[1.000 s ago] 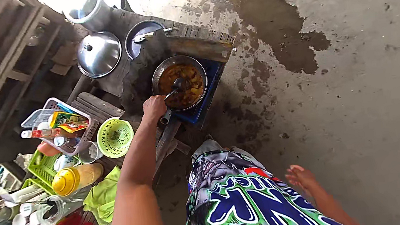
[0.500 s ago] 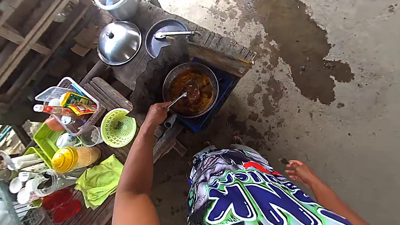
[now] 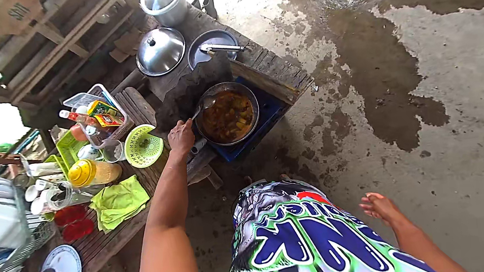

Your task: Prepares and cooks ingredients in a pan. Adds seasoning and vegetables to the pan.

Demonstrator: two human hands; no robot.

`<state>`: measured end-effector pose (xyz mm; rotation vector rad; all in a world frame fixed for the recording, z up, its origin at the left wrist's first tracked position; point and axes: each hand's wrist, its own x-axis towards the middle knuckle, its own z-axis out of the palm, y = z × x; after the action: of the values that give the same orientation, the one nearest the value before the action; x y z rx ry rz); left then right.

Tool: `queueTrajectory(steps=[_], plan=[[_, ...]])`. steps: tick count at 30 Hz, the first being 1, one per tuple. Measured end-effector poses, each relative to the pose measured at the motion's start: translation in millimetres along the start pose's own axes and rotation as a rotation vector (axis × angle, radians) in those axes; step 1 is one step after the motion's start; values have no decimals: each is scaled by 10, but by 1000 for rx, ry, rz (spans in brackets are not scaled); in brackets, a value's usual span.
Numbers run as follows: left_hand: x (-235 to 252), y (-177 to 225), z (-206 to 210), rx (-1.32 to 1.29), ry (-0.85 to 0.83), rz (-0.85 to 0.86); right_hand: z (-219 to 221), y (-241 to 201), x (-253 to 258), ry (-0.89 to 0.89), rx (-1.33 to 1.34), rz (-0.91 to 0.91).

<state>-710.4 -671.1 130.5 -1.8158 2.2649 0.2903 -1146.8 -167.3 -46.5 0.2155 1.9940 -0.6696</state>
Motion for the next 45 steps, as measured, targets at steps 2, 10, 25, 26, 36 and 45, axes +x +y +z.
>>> queueTrajectory(steps=[2,10,25,26,36,45], plan=[[9,112,-5,56,-37,-45,6,3,7,-13,-8,0],[219,297,0,35,-336,48,-5,295,-75,0,21,44],[154,251,-469,85,-113,201,361,676,-431,6,63,98],[167,322,-473,66,-103,207,378,673,-441,7,68,94],[225,712,-413,245,-182,199,326,772,-481,31,166,77],[358,462,-350,166,-65,10,341,882,-500,23,147,106]])
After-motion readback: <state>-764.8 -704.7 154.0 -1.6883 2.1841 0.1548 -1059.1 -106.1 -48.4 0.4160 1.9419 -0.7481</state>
